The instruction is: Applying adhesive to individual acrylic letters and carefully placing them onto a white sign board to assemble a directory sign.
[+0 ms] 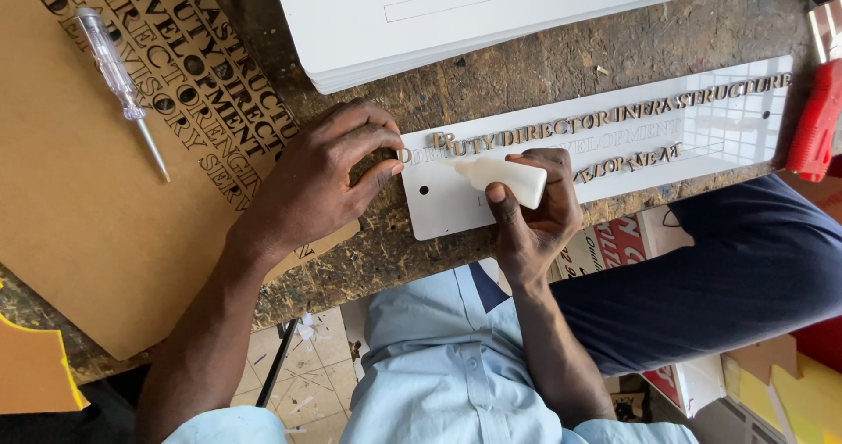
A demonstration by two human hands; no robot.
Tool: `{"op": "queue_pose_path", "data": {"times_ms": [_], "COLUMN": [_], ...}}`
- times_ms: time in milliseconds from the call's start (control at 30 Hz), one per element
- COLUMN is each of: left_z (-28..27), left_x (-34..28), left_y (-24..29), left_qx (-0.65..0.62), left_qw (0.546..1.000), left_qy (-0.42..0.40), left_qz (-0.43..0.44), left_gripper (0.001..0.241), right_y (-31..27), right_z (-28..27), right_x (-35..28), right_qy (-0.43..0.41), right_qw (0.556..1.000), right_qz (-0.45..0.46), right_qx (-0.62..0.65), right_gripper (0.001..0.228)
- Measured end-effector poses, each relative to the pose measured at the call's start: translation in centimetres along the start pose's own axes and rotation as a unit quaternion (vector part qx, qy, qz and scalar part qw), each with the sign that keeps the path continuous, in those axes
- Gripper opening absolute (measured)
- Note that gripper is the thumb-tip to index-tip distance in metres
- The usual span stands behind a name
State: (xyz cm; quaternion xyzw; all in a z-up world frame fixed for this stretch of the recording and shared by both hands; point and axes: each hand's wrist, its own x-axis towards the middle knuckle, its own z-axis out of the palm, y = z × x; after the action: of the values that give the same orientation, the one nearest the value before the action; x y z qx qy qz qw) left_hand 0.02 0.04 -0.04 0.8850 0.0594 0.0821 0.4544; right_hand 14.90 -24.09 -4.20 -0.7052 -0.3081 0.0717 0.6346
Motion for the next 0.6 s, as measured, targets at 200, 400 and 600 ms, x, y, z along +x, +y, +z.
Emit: {"op": "queue_pose_path", "data": {"times_ms": [200, 400, 600], "left_z": [0.04, 0.18, 0.26], "left_x": [-0.03, 0.01, 0.24], "left_y": [0.00, 0.14, 0.38], "left_qx": [0.004, 0.015, 0.018], "left_qw": [1.000, 1.000, 1.000], "left_qy": [-0.002, 0.009, 0.013], "left_qz": [-0.001, 0.002, -0.003], "left_gripper": [0.013, 0.013, 0.013], "right_y": [0.13, 0.46, 0.46], "right_z": [-0.22, -0.28, -0.19], "right_x": [0.02, -0.05, -0.08], "right_qy": [0.001, 0.006, 0.009], "right_qw": [1.000, 1.000, 1.000], "right_qz": [0.000, -0.012, -0.011], "right_qx": [-0.002, 0.004, 0.012], "right_gripper": [0.042, 0.041, 0.040]}}
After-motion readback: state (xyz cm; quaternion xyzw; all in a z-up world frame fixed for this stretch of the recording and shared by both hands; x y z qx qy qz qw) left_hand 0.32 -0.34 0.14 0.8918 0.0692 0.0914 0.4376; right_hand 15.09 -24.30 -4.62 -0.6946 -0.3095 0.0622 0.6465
